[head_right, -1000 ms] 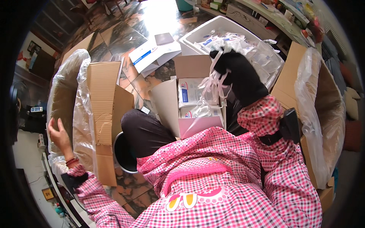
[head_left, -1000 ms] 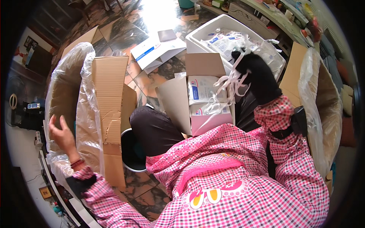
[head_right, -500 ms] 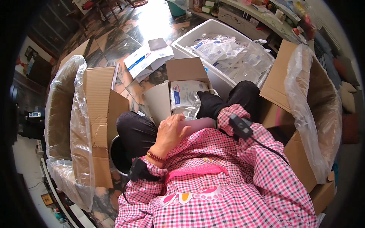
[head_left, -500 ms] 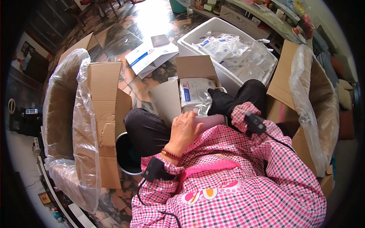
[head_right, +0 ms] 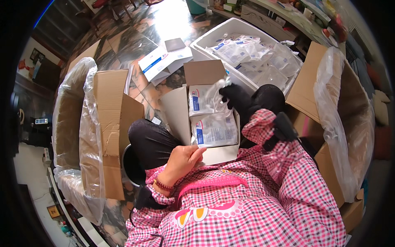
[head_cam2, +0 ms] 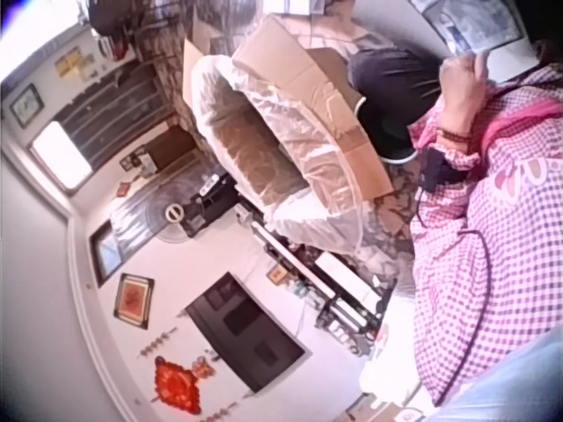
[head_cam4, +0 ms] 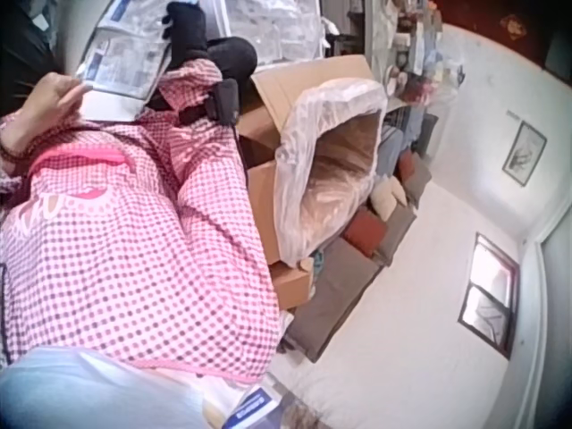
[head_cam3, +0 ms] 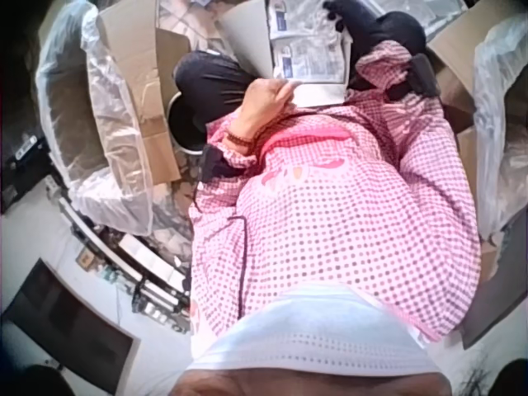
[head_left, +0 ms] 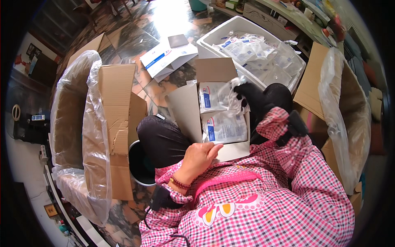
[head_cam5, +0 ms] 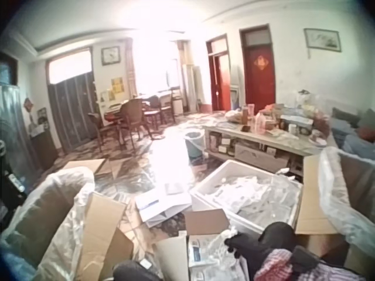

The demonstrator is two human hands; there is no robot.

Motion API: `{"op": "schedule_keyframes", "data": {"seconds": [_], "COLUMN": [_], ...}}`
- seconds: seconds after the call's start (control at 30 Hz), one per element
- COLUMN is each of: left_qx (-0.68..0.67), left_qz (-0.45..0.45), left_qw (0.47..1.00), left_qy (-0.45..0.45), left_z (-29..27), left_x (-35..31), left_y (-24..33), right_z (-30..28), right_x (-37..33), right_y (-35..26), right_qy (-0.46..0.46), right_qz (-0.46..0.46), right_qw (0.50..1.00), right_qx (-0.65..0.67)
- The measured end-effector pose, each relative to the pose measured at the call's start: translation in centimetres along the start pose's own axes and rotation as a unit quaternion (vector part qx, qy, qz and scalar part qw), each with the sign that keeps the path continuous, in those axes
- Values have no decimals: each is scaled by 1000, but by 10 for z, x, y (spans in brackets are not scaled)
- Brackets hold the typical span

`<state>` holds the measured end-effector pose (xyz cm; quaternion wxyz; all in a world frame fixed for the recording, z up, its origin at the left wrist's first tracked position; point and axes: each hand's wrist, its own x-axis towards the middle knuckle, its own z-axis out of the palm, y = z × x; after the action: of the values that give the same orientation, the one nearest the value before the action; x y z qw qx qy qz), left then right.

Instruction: Unpacking and inspecting medical masks from boxes and organizing them.

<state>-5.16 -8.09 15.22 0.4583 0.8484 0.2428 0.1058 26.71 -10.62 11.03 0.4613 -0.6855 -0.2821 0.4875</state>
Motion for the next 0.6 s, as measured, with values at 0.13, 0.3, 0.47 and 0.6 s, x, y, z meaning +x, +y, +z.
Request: {"op": "schedule_keyframes", "data": {"seconds": [0.13,0.3,0.47,0.6], "left_qx": [56,259,372,435], "left_qz": [-30,10,116,151], "left_qw": [997,966,919,887], "left_qy": [-52,13,55,41], "left_z": [11,13,-1,2], "left_x": [21,61,117,143], "left_y": [-36,-47,-80,-92], "right_z": [-45,-168,-292,-398], "right_x": [-42,-149,-312,-408], "right_y": [-43,-123,-178,-165], "right_qy": [3,87,402,482], "right_qz": [-122,-374,-426,-324], "right_qw": [965,879,785,679], "right_qx": [233,283,-202,-449]}}
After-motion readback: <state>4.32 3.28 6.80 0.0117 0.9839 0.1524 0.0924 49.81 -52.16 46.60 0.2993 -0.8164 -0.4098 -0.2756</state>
